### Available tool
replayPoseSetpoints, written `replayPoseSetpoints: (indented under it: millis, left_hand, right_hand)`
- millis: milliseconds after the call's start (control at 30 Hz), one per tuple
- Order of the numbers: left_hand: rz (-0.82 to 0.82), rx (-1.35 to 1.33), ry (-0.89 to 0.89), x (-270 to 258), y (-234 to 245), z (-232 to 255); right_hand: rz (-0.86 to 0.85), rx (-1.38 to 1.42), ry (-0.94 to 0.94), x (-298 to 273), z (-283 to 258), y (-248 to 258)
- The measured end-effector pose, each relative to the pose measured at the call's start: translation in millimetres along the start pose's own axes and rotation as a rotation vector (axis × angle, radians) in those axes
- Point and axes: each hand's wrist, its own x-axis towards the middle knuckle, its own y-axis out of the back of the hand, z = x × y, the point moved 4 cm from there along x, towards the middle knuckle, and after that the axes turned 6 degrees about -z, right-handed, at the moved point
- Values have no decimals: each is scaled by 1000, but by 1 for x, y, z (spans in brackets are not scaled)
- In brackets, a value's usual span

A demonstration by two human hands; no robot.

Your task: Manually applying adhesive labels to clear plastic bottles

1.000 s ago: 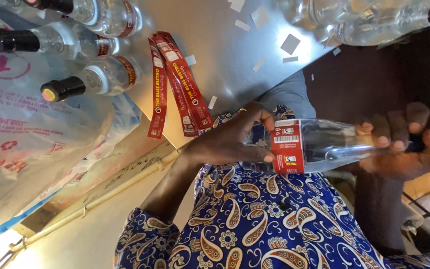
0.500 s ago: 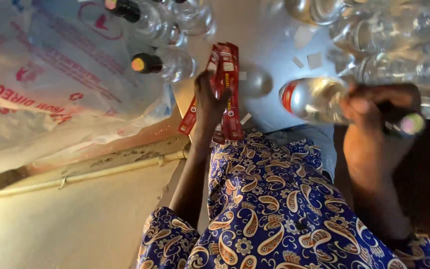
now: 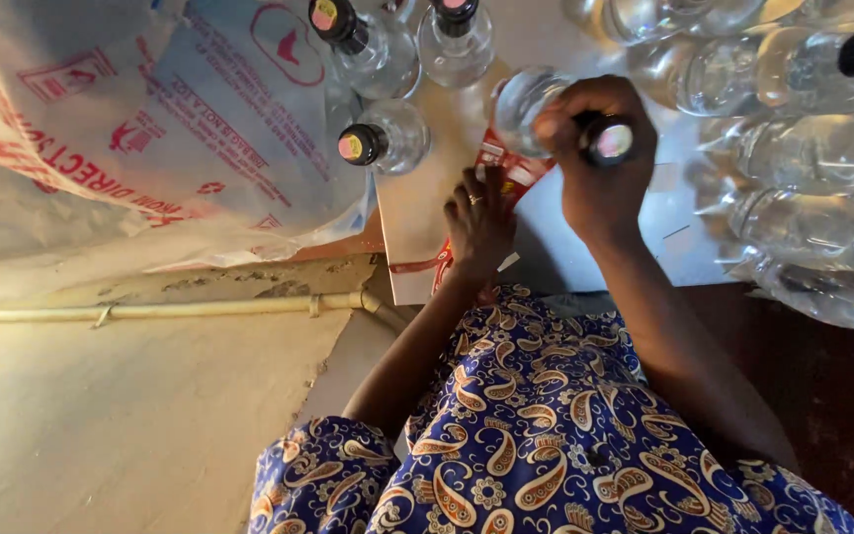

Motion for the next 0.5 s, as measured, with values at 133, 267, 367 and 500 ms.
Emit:
replayPoseSetpoints:
  millis: [133, 267, 367, 500]
  left_hand:
    - [107, 57, -83, -9, -10, 2]
    - [-351, 40, -92, 0, -44, -2]
    - [-257, -20, -49, -1, -25, 0]
    - [-29, -253, -31, -7, -1, -15]
  right_hand:
    - [-17, -62, 18, -4, 9, -37]
    - [-22, 39, 73, -7, 49, -68]
    - [-56, 14, 115, 3, 42, -83]
    - [-51, -48, 135, 3, 48, -80]
